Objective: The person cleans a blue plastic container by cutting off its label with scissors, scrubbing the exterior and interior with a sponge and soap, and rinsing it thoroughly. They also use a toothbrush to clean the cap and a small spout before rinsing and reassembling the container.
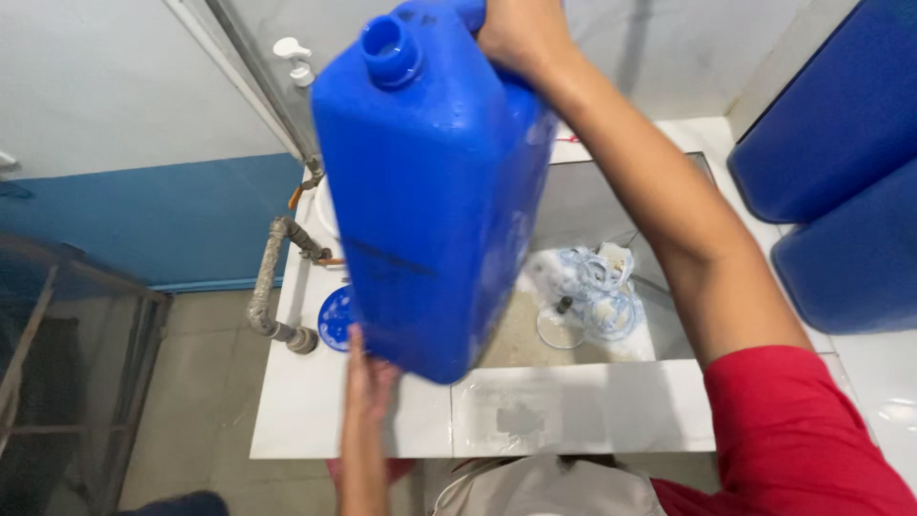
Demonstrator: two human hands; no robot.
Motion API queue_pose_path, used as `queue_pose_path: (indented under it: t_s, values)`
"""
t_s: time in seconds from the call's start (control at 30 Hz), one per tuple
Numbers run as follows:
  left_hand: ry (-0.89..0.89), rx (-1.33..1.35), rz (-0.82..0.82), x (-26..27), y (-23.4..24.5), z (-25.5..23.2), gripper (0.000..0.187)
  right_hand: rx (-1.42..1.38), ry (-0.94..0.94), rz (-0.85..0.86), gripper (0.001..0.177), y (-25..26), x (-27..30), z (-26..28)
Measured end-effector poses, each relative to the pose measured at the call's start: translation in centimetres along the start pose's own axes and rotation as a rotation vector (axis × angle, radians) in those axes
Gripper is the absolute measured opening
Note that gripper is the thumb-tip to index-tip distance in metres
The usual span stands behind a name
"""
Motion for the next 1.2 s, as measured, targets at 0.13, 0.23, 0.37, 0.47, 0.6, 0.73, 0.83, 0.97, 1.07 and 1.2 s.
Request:
queue_pose_path:
  t_s: [0.13, 0.23, 0.37, 0.47, 0.6, 0.73, 0.83, 0.97, 1.07, 1.2]
  values:
    - [0.154, 0.173, 0.053, 2.6, -0.7, 4.2, 0.066, 0.204, -0.078, 0.314, 0.049, -2.9, 1.8, 0.9]
    - [0.176, 0.131, -0.025, 4.4, 4.0, 0.6, 0.069, 0.214, -0.122, 0.291, 0.048, -2.8, 1.1, 0.5]
    - [-0.114, -0.015, -0.154, 1.9, 6.0, -2.7, 0.068, 0.045, -0.155, 0.11, 0.033, -2.1, 1.4, -0.4]
    - [0.01, 0.176, 0.037, 1.5, 2.0, 2.3, 0.067, 0.067, -0.024, 0.085, 0.053, -2.0, 2.7, 0.7]
    - [0.208, 0.257, -0.07, 5.4, 4.1, 2.8, 0.068, 0.196, -0.156, 0.317, 0.042, -3.3, 2.4, 0.7]
    - [-0.092, -0.007, -0.118, 4.1, 7.7, -3.5, 0.069, 0.092, -0.215, 0.192, 0.033, -2.4, 2.5, -0.3]
    - [-0.128, 0.102, -0.088, 1.2, 4.5, -0.7, 0.064, 0.036, -0.162, 0.131, 0.035, -2.4, 2.9, -0.3]
    - [0.163, 0.246, -0.134, 4.3, 3.6, 3.8, 0.054, 0.26, -0.121, 0.302, 0.037, -4.2, 2.7, 0.5]
    - [0.015, 0.094, -0.209, 6.4, 7.6, -1.3, 0.053, 0.166, -0.168, 0.291, 0.047, -4.5, 2.1, 0.6]
    - [-0.154, -0.026, -0.259, 2.8, 7.6, -3.6, 0.054, 0.075, -0.172, 0.15, 0.041, -3.3, 2.0, 0.2]
Point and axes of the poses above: each hand's wrist, its own x-axis away from the middle knuckle, its own y-axis out of the back of the hand, z = x × y, the point moved 6 cm from there along -x, towards the middle knuckle, and after that the axes turned 6 degrees about -z, right-handed, at the moved point
